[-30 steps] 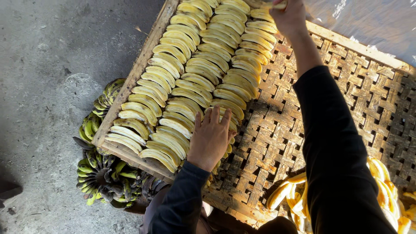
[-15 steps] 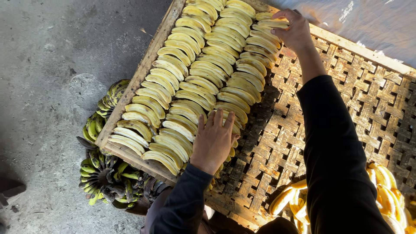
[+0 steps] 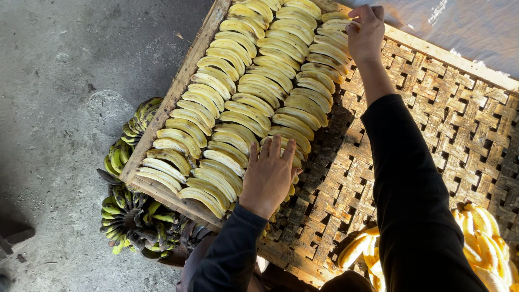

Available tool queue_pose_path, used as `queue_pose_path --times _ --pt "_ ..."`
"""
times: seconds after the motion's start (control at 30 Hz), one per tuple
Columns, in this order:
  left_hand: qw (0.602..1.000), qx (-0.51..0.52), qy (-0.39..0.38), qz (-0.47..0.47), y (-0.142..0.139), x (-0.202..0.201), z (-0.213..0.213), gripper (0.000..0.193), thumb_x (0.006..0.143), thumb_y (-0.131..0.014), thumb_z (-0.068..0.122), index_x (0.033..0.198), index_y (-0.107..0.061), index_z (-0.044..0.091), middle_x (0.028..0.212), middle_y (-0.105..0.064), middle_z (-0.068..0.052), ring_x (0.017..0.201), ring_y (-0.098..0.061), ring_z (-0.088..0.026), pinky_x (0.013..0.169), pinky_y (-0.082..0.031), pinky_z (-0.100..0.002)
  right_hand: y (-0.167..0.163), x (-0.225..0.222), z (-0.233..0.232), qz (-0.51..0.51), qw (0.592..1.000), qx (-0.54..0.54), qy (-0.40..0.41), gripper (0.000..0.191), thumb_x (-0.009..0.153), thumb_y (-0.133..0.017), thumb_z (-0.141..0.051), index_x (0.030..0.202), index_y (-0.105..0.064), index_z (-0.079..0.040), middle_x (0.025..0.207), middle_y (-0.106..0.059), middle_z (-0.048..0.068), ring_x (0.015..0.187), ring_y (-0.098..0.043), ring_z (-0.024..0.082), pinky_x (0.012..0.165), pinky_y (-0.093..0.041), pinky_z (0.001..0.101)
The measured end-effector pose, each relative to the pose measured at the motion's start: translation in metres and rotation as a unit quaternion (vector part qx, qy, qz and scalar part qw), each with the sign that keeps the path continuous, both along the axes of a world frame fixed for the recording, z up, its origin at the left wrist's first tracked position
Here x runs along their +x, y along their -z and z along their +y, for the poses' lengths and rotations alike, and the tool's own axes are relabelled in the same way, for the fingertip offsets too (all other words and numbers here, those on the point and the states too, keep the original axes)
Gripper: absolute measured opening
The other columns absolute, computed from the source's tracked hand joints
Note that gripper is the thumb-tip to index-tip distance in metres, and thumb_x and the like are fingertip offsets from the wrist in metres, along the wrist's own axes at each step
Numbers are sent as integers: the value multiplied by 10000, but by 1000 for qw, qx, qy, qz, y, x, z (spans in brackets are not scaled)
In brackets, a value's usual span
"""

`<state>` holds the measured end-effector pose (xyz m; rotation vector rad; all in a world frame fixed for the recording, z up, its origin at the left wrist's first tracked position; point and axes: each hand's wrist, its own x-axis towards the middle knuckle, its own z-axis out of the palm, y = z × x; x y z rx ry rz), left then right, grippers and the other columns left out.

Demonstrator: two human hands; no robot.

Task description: The person sits on the ground beside a woven bamboo drying tray and places peeled banana halves one at a time onto the tray, arranging them in neat rows while taking pieces from a pile of peeled bananas at the side. The tray gradually fills with evenly spaced banana pieces as the person continues placing them.

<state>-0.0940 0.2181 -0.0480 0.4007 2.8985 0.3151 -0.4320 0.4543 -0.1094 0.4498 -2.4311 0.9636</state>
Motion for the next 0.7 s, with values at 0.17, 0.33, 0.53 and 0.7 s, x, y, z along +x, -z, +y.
queue_pose_path --times 0.17,0.33,0.53,0.7 --pt "1000 -16 6 -5 7 1 -1 638 1029 -423 456 1558 -320 115 1548 -367 -211 1430 -367 -400 1175 -264 -589 -1 4 -9 -6 996 78 47 154 949 -829 -15 973 -691 -78 1125 -627 66 938 -705 193 839 -607 352" --pt "1000 29 -9 4 9 3 -3 634 1035 -423 511 1533 -346 127 1517 -397 -203 1411 -392 -402 1173 -273 -600 -4 10 -13 128 976 160 66 204 874 -803 37 1026 -753 -89 1083 -663 78 983 -693 272 890 -568 427" --pt "1000 11 1 16 2 2 -2 627 1044 -428 493 1534 -357 107 1526 -399 -218 1407 -400 -408 1159 -291 -601 1 9 -26 94 963 250 -33 393 936 -646 141 1230 -759 -94 1307 -720 90 1168 -675 274 1025 -559 389" --pt "1000 14 1 7 2 4 -3 626 1041 -423 480 1538 -351 106 1532 -394 -221 1409 -398 -404 1160 -289 -600 -4 15 -21 106 969 218 -57 564 819 -569 206 1293 -743 -46 1293 -714 128 1168 -686 327 1044 -552 379"
